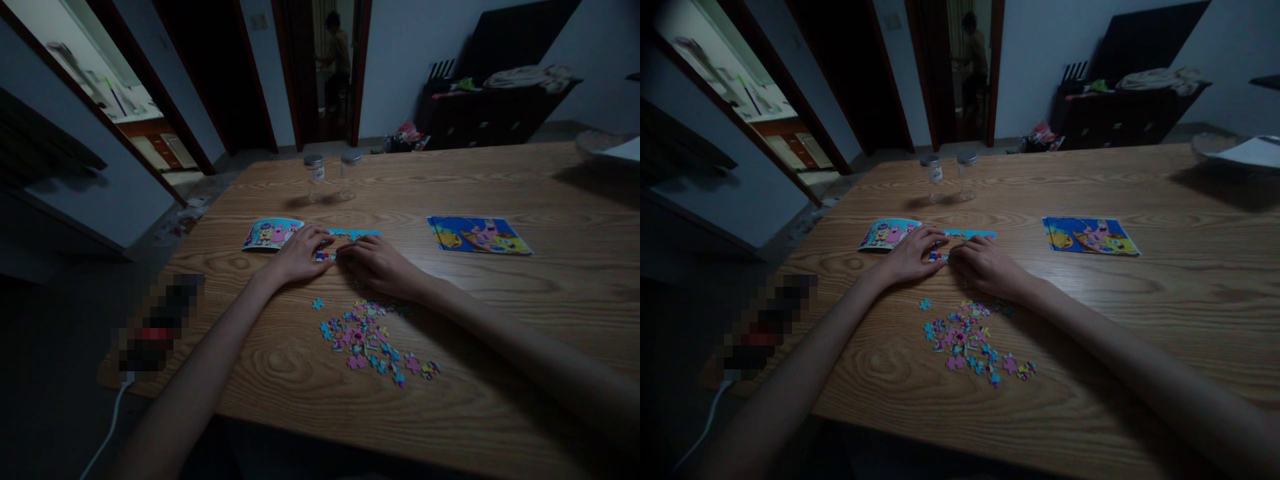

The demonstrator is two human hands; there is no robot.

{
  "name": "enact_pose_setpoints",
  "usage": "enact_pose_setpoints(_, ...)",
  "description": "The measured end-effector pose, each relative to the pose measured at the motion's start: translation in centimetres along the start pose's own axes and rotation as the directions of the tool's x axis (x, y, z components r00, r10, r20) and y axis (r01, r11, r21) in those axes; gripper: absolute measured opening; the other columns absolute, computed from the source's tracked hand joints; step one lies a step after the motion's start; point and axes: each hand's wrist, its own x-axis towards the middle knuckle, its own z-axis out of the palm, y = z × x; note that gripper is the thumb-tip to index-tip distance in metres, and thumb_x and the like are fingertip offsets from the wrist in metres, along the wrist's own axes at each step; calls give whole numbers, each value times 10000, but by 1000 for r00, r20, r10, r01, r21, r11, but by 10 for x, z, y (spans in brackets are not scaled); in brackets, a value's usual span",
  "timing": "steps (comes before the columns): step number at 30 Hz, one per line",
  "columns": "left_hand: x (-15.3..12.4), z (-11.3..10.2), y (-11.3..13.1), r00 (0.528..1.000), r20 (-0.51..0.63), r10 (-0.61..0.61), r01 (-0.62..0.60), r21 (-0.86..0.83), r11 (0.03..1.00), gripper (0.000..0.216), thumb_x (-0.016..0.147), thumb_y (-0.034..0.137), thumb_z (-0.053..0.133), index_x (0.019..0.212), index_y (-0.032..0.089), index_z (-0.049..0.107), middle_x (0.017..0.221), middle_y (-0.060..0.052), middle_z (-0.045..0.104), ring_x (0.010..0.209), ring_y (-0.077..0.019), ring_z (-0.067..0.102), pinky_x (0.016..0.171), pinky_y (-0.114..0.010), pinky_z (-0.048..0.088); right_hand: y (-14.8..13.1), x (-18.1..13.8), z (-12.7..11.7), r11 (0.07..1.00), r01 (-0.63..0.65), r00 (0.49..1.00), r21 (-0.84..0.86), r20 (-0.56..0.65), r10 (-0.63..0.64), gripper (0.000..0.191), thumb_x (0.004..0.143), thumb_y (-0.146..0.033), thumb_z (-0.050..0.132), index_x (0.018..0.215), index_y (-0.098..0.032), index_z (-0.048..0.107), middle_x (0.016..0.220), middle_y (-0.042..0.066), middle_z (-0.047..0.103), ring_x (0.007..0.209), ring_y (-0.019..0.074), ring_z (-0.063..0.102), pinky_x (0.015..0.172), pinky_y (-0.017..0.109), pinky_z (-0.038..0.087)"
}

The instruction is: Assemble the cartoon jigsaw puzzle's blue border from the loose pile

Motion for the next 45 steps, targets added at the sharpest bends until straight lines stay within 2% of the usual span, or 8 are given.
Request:
enact_pose_setpoints(10,-1,0,0,1000,-3,-1,1,14,1000,434,889,354,744,1287,216,641,1403,-115,601,1396,-296,495,1208,-505,399,0,1,-3,1000,-2,1000,17,-5,2,317,1019,-181,511,1303,-199,650,1277,128,721,1149,297,607,987,489,477)
enact_pose_setpoints(16,2,-1,-3,997,-59,53,-52,8,999,339,942,321,670,1263,213,652,1348,-103,643,1359,-285,528,1190,-491,411,0,0,-25,999,4,997,-38,-71,-6,231,1029,-190,508,1197,-205,667,1180,130,733,1086,302,635,937,486,478)
enact_pose_setpoints(20,4,-12,-3,987,-157,25,-17,49,999,291,1022,181,461,1223,199,671,1253,-86,681,1226,-256,596,1106,-456,461,-7,-19,-36,1000,-8,994,4,-106,9,239,1030,-158,481,1185,-231,647,1151,110,722,1061,279,648,901,446,483)
enact_pose_setpoints(23,4,-17,-4,981,-193,9,15,124,992,327,1007,111,432,1201,192,683,1196,-78,698,1148,-258,607,1063,-446,464,-15,-45,-37,999,-4,996,-39,-93,0,247,1024,-118,459,1154,-236,633,1105,91,722,1021,262,645,869,430,450)
enact_pose_setpoints(28,4,-11,2,989,-142,45,-18,185,983,318,969,58,470,1155,184,695,1161,-81,710,1151,-269,600,1037,-434,462,-24,-80,-38,996,5,1000,-84,-29,-7,172,1016,-129,457,1051,-224,597,1000,84,704,890,242,600,803,399,408)
enact_pose_setpoints(36,5,-6,9,989,-120,81,-61,162,985,351,939,14,456,1136,188,687,1122,-78,729,1105,-257,645,986,-410,455,-15,-86,-36,999,32,999,1,-11,-32,108,953,-178,387,928,-229,478,831,60,572,743,243,488,726,391,385)
enact_pose_setpoints(40,3,-5,8,981,-174,88,-66,127,990,328,882,-35,436,941,190,667,925,-29,747,885,-200,684,844,-344,454,-16,-86,-35,999,30,999,-12,-33,-31,132,940,-135,411,873,-243,449,774,41,560,705,235,477,699,369,373)
enact_pose_setpoints(45,0,-4,12,960,-280,19,31,173,984,271,834,-1,454,724,201,597,698,3,666,648,-162,604,618,-292,359,-18,-84,-35,999,10,999,-51,-42,-12,189,943,-94,420,833,-246,442,745,40,561,691,232,475,679,353,364)
